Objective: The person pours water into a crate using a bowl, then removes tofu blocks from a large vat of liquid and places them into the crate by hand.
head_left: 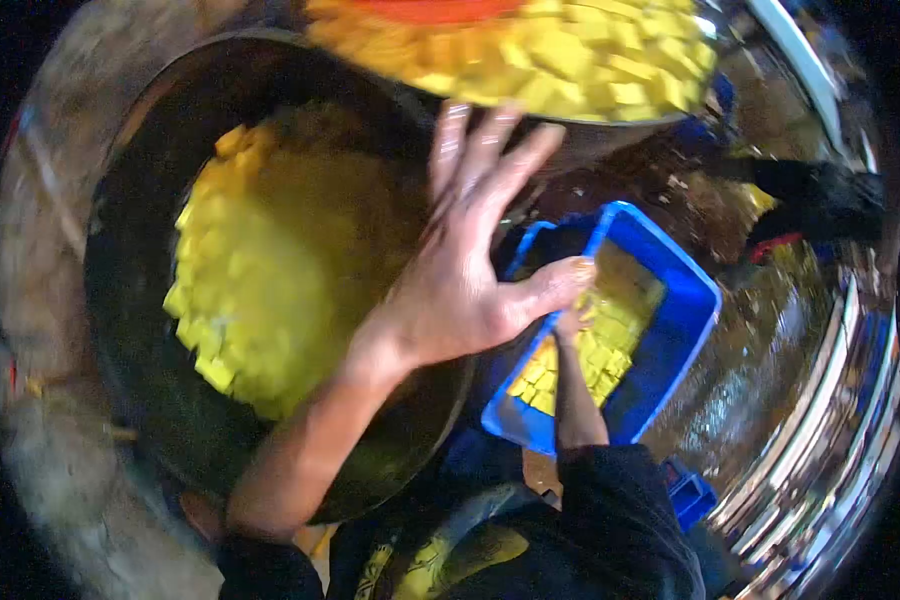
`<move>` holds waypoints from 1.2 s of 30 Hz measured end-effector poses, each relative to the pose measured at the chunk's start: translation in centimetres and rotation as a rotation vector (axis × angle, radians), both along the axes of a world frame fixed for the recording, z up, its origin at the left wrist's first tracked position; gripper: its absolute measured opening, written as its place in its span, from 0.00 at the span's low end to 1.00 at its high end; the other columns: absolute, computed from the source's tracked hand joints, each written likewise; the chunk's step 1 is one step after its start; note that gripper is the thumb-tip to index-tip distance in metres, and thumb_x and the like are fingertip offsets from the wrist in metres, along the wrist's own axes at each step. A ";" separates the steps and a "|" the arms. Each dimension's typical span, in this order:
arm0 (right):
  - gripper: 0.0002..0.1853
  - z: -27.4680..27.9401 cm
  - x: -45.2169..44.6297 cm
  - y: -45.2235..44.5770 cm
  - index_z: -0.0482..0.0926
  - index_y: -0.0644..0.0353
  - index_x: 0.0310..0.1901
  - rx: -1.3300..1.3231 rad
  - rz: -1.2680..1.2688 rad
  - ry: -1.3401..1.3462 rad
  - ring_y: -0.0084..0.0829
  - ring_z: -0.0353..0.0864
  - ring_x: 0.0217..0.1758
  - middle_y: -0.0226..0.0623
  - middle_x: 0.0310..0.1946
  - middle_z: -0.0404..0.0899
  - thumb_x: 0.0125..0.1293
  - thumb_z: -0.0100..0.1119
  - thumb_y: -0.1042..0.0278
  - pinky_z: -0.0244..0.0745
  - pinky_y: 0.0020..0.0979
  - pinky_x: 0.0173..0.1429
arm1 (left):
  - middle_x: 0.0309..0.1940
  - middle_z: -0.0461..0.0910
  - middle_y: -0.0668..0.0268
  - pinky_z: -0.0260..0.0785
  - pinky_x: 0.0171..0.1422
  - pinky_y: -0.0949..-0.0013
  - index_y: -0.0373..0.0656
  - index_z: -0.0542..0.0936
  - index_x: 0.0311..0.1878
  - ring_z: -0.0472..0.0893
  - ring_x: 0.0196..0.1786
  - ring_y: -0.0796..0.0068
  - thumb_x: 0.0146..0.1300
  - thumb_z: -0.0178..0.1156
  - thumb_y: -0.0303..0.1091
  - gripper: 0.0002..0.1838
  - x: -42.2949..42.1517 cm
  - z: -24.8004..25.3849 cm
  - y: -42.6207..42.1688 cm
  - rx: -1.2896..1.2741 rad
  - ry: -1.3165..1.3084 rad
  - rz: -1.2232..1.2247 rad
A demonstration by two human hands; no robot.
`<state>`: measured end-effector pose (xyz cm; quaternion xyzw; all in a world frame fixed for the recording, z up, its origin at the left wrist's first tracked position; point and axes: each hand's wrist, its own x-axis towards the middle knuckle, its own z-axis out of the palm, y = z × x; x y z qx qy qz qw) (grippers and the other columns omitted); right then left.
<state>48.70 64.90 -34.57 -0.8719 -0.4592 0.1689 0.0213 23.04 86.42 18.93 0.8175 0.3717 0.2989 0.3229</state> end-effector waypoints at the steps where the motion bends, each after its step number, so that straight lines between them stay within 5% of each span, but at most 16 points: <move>1: 0.30 -1.0 0.7 -0.2 0.67 0.46 0.63 -0.005 0.112 0.062 0.59 0.38 0.73 0.44 0.69 0.54 0.60 0.47 0.45 0.33 0.73 0.64 | 0.68 0.57 0.52 0.37 0.75 0.55 0.39 0.62 0.67 0.46 0.74 0.51 0.49 0.66 0.44 0.42 -1.8 -0.1 1.0 -0.109 -0.095 -0.117; 3: 0.32 -0.8 1.1 0.0 0.66 0.42 0.64 -0.090 0.225 0.175 0.58 0.36 0.74 0.39 0.68 0.57 0.59 0.47 0.41 0.33 0.77 0.61 | 0.67 0.61 0.56 0.49 0.72 0.62 0.35 0.62 0.66 0.59 0.70 0.60 0.57 0.60 0.45 0.38 -4.6 1.8 1.2 -0.719 -0.721 -0.181; 5: 0.34 1.4 2.4 0.6 0.64 0.38 0.65 -0.244 0.200 0.228 0.58 0.36 0.74 0.34 0.67 0.60 0.58 0.48 0.37 0.33 0.80 0.58 | 0.65 0.64 0.57 0.55 0.69 0.64 0.35 0.62 0.66 0.65 0.66 0.64 0.59 0.57 0.44 0.35 -8.7 2.9 1.8 -0.731 -0.654 -0.115; 7: 0.34 6.2 1.2 2.6 0.66 0.39 0.64 -0.326 0.259 0.061 0.55 0.49 0.71 0.41 0.64 0.65 0.56 0.52 0.39 0.48 0.72 0.60 | 0.59 0.71 0.60 0.62 0.64 0.65 0.38 0.68 0.62 0.71 0.60 0.69 0.59 0.60 0.40 0.29 -12.5 1.5 1.0 -0.693 -0.428 0.054; 9: 0.21 15.1 0.4 5.0 0.78 0.58 0.50 -0.082 0.113 -0.124 0.44 0.69 0.59 0.43 0.49 0.78 0.56 0.58 0.57 0.59 0.47 0.64 | 0.51 0.76 0.64 0.69 0.57 0.66 0.41 0.75 0.54 0.74 0.54 0.73 0.58 0.62 0.36 0.21 -16.1 -1.8 -1.3 -0.661 -0.189 0.165; 11: 0.18 27.9 -1.7 7.5 0.77 0.62 0.48 0.455 0.052 -0.042 0.40 0.74 0.53 0.41 0.45 0.78 0.55 0.62 0.67 0.68 0.38 0.56 | 0.47 0.77 0.60 0.71 0.54 0.65 0.39 0.77 0.48 0.76 0.52 0.67 0.55 0.63 0.33 0.17 -19.6 -7.4 -4.8 -0.521 0.149 0.141; 13: 0.18 40.1 -6.6 10.5 0.76 0.62 0.46 0.748 -0.097 0.279 0.40 0.77 0.46 0.44 0.39 0.80 0.51 0.65 0.73 0.73 0.33 0.50 | 0.48 0.75 0.52 0.71 0.55 0.57 0.37 0.75 0.47 0.76 0.52 0.58 0.50 0.60 0.27 0.18 -22.1 -12.8 -9.1 -0.461 0.520 0.092; 15: 0.16 50.6 -13.4 12.3 0.76 0.61 0.43 0.818 -0.067 0.631 0.35 0.79 0.43 0.41 0.38 0.80 0.50 0.63 0.78 0.74 0.28 0.45 | 0.51 0.71 0.47 0.68 0.59 0.53 0.36 0.72 0.51 0.74 0.54 0.53 0.51 0.58 0.26 0.21 -23.9 -17.4 -12.7 -0.597 0.538 0.102; 16: 0.17 54.3 -16.4 12.9 0.76 0.61 0.43 0.752 0.205 0.529 0.36 0.79 0.42 0.41 0.40 0.80 0.48 0.64 0.78 0.74 0.29 0.46 | 0.52 0.70 0.46 0.67 0.61 0.54 0.35 0.71 0.52 0.72 0.55 0.51 0.52 0.56 0.26 0.21 -24.6 -21.0 -14.5 -0.406 0.518 0.107; 18: 0.17 58.0 -22.2 14.5 0.77 0.61 0.44 0.526 0.736 0.447 0.35 0.80 0.40 0.41 0.40 0.79 0.49 0.64 0.78 0.75 0.30 0.46 | 0.55 0.68 0.45 0.64 0.65 0.56 0.34 0.70 0.54 0.69 0.59 0.49 0.54 0.54 0.25 0.22 -23.7 -19.5 -14.2 -0.292 0.635 0.026; 20: 0.17 55.9 -26.9 16.7 0.78 0.59 0.45 0.362 1.219 0.370 0.40 0.80 0.42 0.45 0.40 0.79 0.50 0.63 0.73 0.77 0.32 0.46 | 0.58 0.68 0.47 0.60 0.68 0.58 0.34 0.65 0.63 0.68 0.61 0.52 0.58 0.52 0.27 0.27 -21.0 -16.2 -13.8 -0.572 0.782 0.016; 21: 0.15 51.4 -28.6 17.4 0.79 0.58 0.44 -0.043 1.331 0.108 0.42 0.79 0.45 0.45 0.42 0.79 0.52 0.62 0.67 0.77 0.35 0.47 | 0.58 0.68 0.47 0.60 0.68 0.58 0.34 0.65 0.63 0.68 0.61 0.52 0.58 0.52 0.27 0.27 -20.5 -20.2 -14.8 -0.559 0.766 0.010; 22: 0.16 54.2 -32.3 18.8 0.79 0.58 0.47 -0.580 1.416 0.044 0.41 0.79 0.47 0.45 0.44 0.79 0.57 0.58 0.64 0.77 0.36 0.47 | 0.57 0.67 0.41 0.64 0.63 0.56 0.32 0.67 0.60 0.70 0.59 0.52 0.57 0.52 0.31 0.26 -19.4 -26.4 -16.1 -0.575 0.834 -0.133; 23: 0.16 51.8 -33.7 18.7 0.78 0.57 0.47 -0.703 1.466 -0.034 0.41 0.79 0.48 0.44 0.45 0.78 0.57 0.58 0.64 0.76 0.36 0.48 | 0.57 0.66 0.38 0.66 0.60 0.55 0.31 0.68 0.59 0.71 0.58 0.52 0.57 0.51 0.33 0.26 -19.1 -27.8 -16.3 -0.578 0.859 -0.199; 28: 0.16 38.2 -33.5 16.1 0.77 0.56 0.50 -0.598 1.629 -0.177 0.38 0.76 0.53 0.41 0.49 0.76 0.60 0.55 0.63 0.72 0.36 0.54 | 0.56 0.68 0.40 0.68 0.57 0.56 0.33 0.71 0.56 0.74 0.55 0.53 0.59 0.50 0.36 0.24 -19.3 -29.4 -15.0 -0.542 0.811 -0.316; 36: 0.17 30.6 -29.9 23.5 0.74 0.53 0.55 -0.402 1.822 0.190 0.33 0.71 0.60 0.35 0.57 0.72 0.66 0.50 0.62 0.65 0.36 0.63 | 0.53 0.74 0.51 0.69 0.56 0.60 0.39 0.74 0.54 0.77 0.50 0.57 0.62 0.48 0.39 0.20 -22.9 -33.0 -12.1 -0.199 0.781 -0.412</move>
